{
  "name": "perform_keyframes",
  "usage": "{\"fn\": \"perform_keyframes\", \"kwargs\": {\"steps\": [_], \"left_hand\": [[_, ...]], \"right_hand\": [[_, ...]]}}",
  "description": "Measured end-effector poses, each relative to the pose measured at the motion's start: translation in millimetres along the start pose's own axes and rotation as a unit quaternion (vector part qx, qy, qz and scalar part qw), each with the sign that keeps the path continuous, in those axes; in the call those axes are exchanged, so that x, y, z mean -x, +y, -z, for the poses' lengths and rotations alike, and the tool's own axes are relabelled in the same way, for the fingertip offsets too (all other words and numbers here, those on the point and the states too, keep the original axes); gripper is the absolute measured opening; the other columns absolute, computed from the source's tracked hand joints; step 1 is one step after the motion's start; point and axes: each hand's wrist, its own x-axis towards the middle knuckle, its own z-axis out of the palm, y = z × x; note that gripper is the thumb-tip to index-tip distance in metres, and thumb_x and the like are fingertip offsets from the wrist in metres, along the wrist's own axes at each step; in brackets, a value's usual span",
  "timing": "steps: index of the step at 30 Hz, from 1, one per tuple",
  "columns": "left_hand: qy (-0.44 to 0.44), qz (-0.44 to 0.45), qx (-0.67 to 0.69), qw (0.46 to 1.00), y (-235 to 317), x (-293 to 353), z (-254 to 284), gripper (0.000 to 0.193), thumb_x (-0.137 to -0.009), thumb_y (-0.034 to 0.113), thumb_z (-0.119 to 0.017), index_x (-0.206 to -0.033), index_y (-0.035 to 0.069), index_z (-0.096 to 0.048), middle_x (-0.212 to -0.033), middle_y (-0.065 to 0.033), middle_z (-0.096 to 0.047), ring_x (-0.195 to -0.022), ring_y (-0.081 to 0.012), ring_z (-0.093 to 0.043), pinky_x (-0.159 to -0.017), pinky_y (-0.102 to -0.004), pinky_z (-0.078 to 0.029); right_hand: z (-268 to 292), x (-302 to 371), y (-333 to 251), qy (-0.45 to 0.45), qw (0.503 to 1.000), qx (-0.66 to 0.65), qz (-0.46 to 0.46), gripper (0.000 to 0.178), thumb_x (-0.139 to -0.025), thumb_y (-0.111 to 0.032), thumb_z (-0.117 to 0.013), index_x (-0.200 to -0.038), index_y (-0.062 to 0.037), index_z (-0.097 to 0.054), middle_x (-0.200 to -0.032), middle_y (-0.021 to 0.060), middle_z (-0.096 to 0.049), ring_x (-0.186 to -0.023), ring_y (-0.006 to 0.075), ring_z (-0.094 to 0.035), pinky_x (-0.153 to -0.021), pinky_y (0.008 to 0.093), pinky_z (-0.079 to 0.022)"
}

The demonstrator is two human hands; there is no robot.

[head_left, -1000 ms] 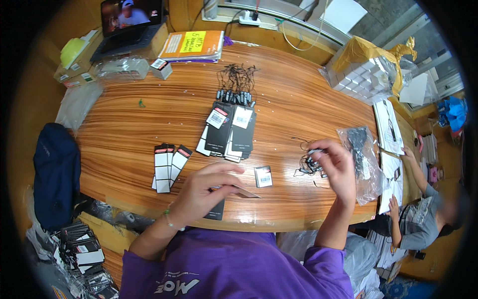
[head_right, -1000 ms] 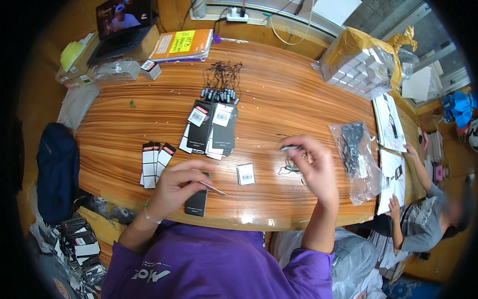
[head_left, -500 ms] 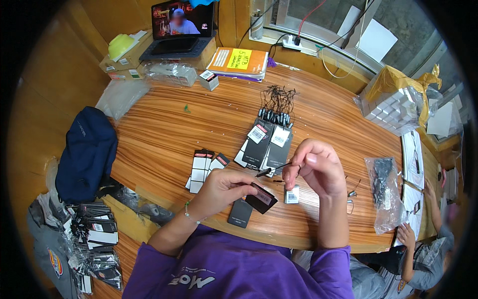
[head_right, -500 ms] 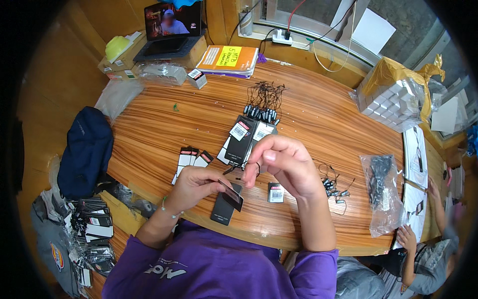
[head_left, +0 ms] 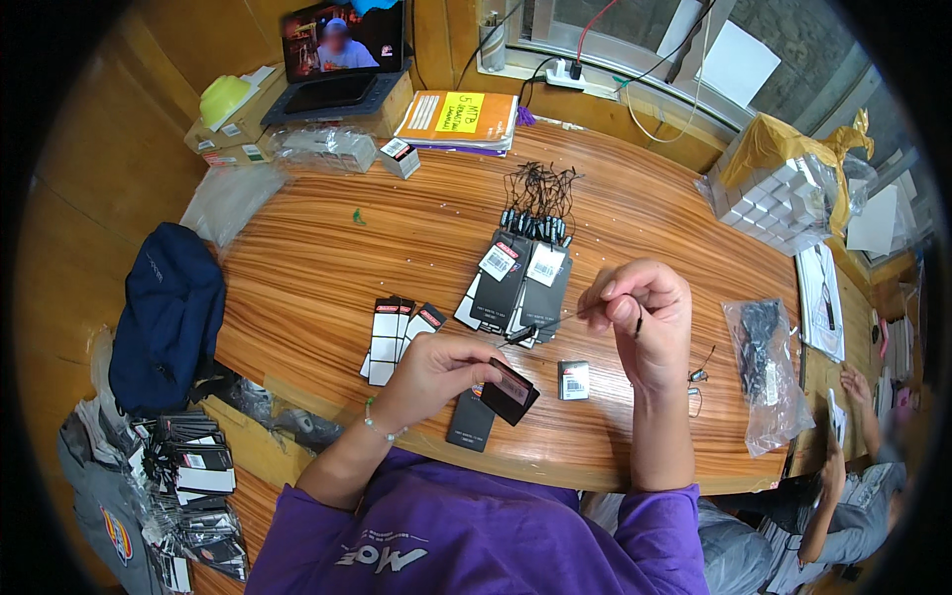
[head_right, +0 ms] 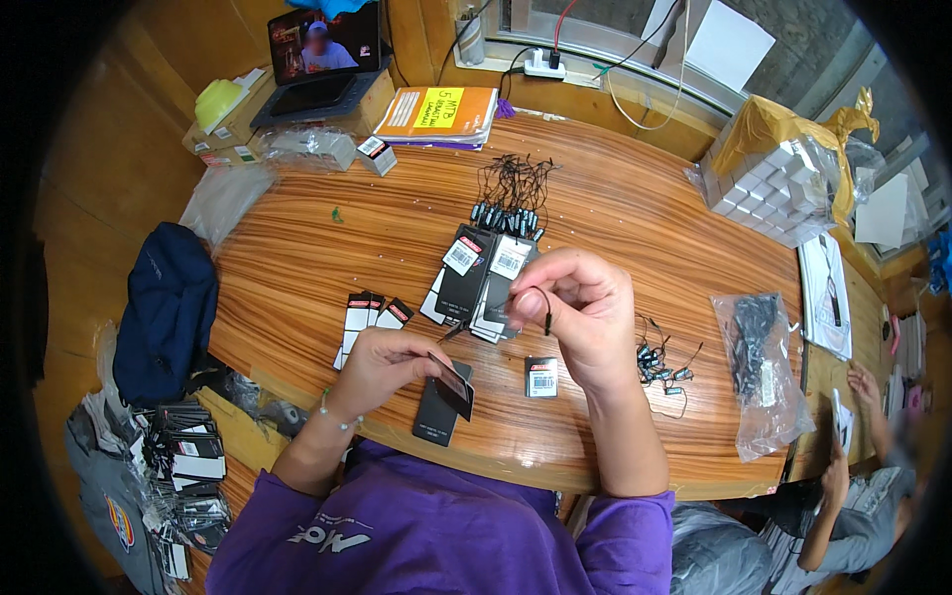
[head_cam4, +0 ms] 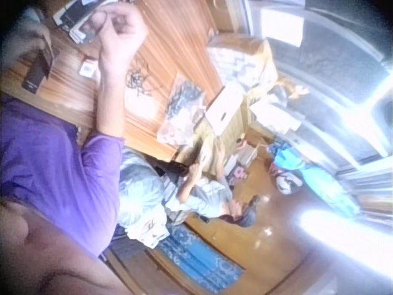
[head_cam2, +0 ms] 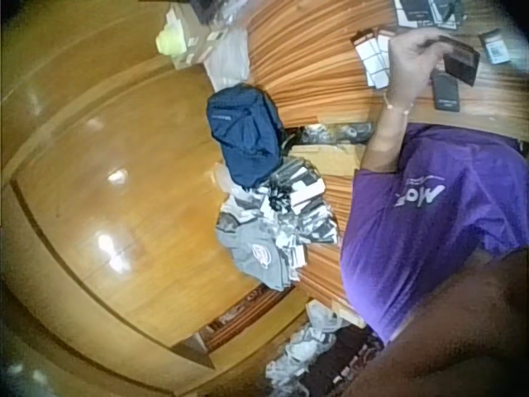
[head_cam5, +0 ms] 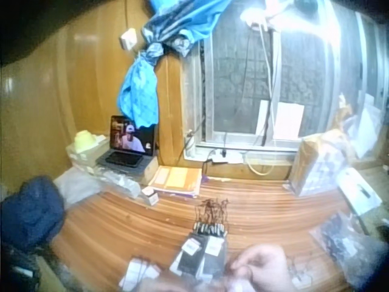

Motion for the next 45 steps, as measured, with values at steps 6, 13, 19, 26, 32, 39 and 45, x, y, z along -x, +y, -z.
{"fn": "perform_keyframes", "kwargs": {"steps": [6,13,19,26,32,39,45], "left_hand": [[0.046,-0.008,0.021,0.999,-14,-3,9,0.015,-0.082,-0.002,-0.061,-0.096,-0.006,-0.063,-0.094,-0.0087,-0.064,-0.084,-0.0115,-0.061,-0.074,-0.0216,-0.051],[0.217,-0.170,-0.058,0.959,-5,-15,5,0.016,-0.079,-0.005,-0.062,-0.096,-0.004,-0.063,-0.104,-0.0104,-0.060,-0.085,-0.0127,-0.061,-0.070,-0.0225,-0.052],[0.215,-0.161,-0.111,0.957,1,-13,0,0.019,-0.079,-0.008,-0.062,-0.097,-0.006,-0.060,-0.091,-0.0096,-0.063,-0.083,-0.0138,-0.062,-0.072,-0.0234,-0.052],[0.205,-0.149,-0.073,0.964,0,-14,-5,0.019,-0.080,-0.008,-0.059,-0.099,-0.007,-0.059,-0.093,-0.0096,-0.063,-0.082,-0.0126,-0.062,-0.072,-0.0225,-0.052],[0.199,-0.139,-0.073,0.967,2,-14,-8,0.019,-0.081,-0.007,-0.058,-0.100,-0.007,-0.059,-0.093,-0.0097,-0.064,-0.081,-0.0119,-0.062,-0.072,-0.0226,-0.052],[0.213,-0.162,-0.090,0.959,-1,-17,-10,0.016,-0.080,-0.004,-0.060,-0.096,-0.003,-0.064,-0.089,-0.0088,-0.065,-0.077,-0.0117,-0.064,-0.066,-0.0218,-0.053],[0.210,-0.159,-0.091,0.960,1,-17,-11,0.016,-0.080,-0.004,-0.060,-0.096,-0.004,-0.063,-0.089,-0.0092,-0.065,-0.077,-0.0124,-0.064,-0.065,-0.0219,-0.053]], "right_hand": [[-19,-7,-2,0.044,0.976,-0.209,-0.037,0.013,-0.086,-0.013,-0.060,-0.089,-0.0009,-0.058,-0.077,0.0055,-0.059,-0.070,0.0124,-0.055,-0.067,0.0247,-0.044],[-39,0,-7,-0.006,0.928,0.365,-0.079,0.010,-0.083,-0.006,-0.059,-0.076,0.0008,-0.060,-0.076,0.0071,-0.060,-0.062,0.0130,-0.052,-0.054,0.0249,-0.041],[-49,4,24,-0.042,0.863,0.502,0.042,0.007,-0.073,-0.006,-0.061,-0.070,-0.0006,-0.058,-0.067,0.0116,-0.052,-0.063,0.0286,-0.054,-0.055,0.0364,-0.044],[-49,3,34,-0.008,0.834,0.545,0.087,0.009,-0.068,-0.006,-0.061,-0.063,-0.0025,-0.055,-0.062,0.0088,-0.049,-0.059,0.0255,-0.052,-0.055,0.0360,-0.043],[-49,2,32,-0.009,0.819,0.565,0.103,0.010,-0.068,-0.007,-0.061,-0.062,-0.0030,-0.054,-0.061,0.0083,-0.048,-0.059,0.0251,-0.052,-0.055,0.0357,-0.041],[-47,2,34,-0.006,0.808,0.578,0.115,0.010,-0.067,-0.007,-0.061,-0.061,-0.0042,-0.054,-0.061,0.0072,-0.048,-0.059,0.0239,-0.052,-0.055,0.0347,-0.039],[-48,1,34,-0.011,0.795,0.594,0.123,0.011,-0.067,-0.007,-0.062,-0.061,-0.0048,-0.053,-0.061,0.0067,-0.048,-0.059,0.0230,-0.051,-0.055,0.0341,-0.038]]}}
